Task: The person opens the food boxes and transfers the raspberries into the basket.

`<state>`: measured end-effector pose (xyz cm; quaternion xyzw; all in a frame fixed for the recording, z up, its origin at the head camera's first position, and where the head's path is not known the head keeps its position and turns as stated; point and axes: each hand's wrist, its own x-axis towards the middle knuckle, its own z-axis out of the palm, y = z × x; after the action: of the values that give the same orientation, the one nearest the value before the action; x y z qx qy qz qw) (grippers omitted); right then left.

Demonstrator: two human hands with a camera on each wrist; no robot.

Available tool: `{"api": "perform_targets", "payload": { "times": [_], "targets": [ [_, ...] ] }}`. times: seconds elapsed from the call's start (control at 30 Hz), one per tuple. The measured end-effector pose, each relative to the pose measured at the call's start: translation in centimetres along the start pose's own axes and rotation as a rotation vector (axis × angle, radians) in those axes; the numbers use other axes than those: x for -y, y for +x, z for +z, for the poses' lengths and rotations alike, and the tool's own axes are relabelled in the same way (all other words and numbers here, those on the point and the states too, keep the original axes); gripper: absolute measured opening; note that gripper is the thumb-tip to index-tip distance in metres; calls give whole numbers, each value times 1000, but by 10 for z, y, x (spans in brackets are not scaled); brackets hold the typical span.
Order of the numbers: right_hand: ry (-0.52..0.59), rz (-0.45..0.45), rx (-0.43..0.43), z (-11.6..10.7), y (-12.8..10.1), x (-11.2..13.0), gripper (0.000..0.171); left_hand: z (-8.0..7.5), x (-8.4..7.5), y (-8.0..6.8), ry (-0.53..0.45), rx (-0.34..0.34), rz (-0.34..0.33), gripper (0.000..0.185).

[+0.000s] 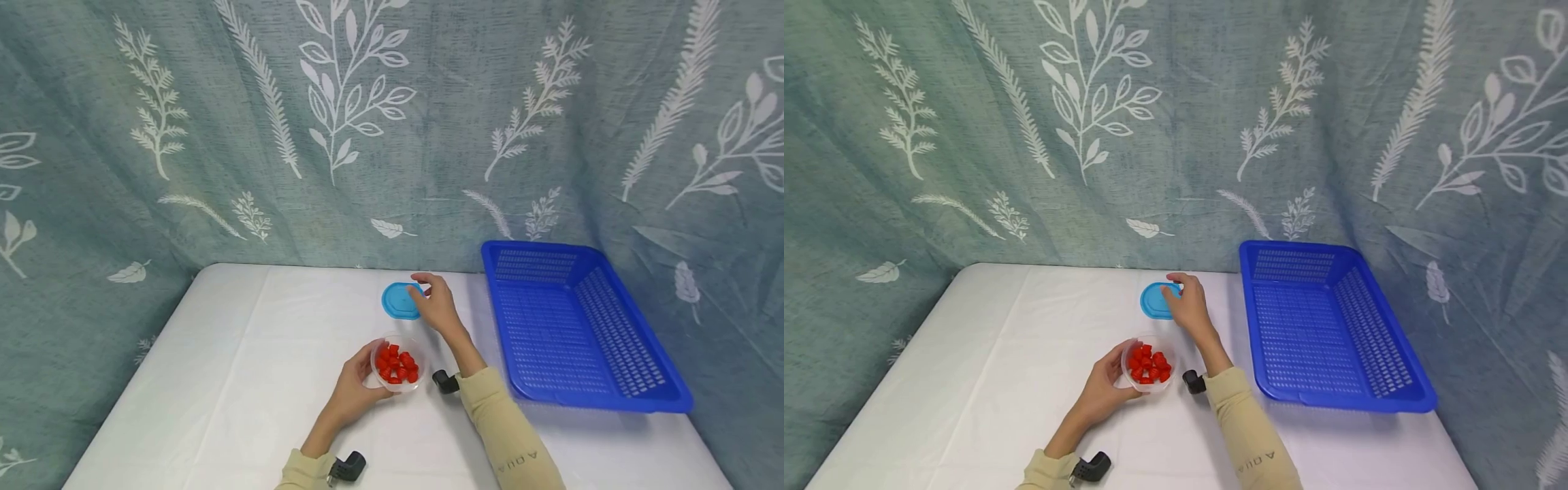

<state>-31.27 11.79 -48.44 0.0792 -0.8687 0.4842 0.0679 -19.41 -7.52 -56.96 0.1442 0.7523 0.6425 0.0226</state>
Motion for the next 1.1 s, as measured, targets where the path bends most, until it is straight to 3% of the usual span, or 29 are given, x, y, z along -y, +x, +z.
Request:
{"api": "perform_targets", "payload": {
  "times": [0.2,0.57,1.1],
  "targets": [
    [82,-104,31,-5,-18,12,29,1,1,0,-27,-5,6,88],
    [115,-301,118,-14,-50,10,34,1,3,1,-59,12,47,89],
    [147,-259,257,-17,-89,-11,37,3,2,0,-34,-10,35,86]
  ]
}}
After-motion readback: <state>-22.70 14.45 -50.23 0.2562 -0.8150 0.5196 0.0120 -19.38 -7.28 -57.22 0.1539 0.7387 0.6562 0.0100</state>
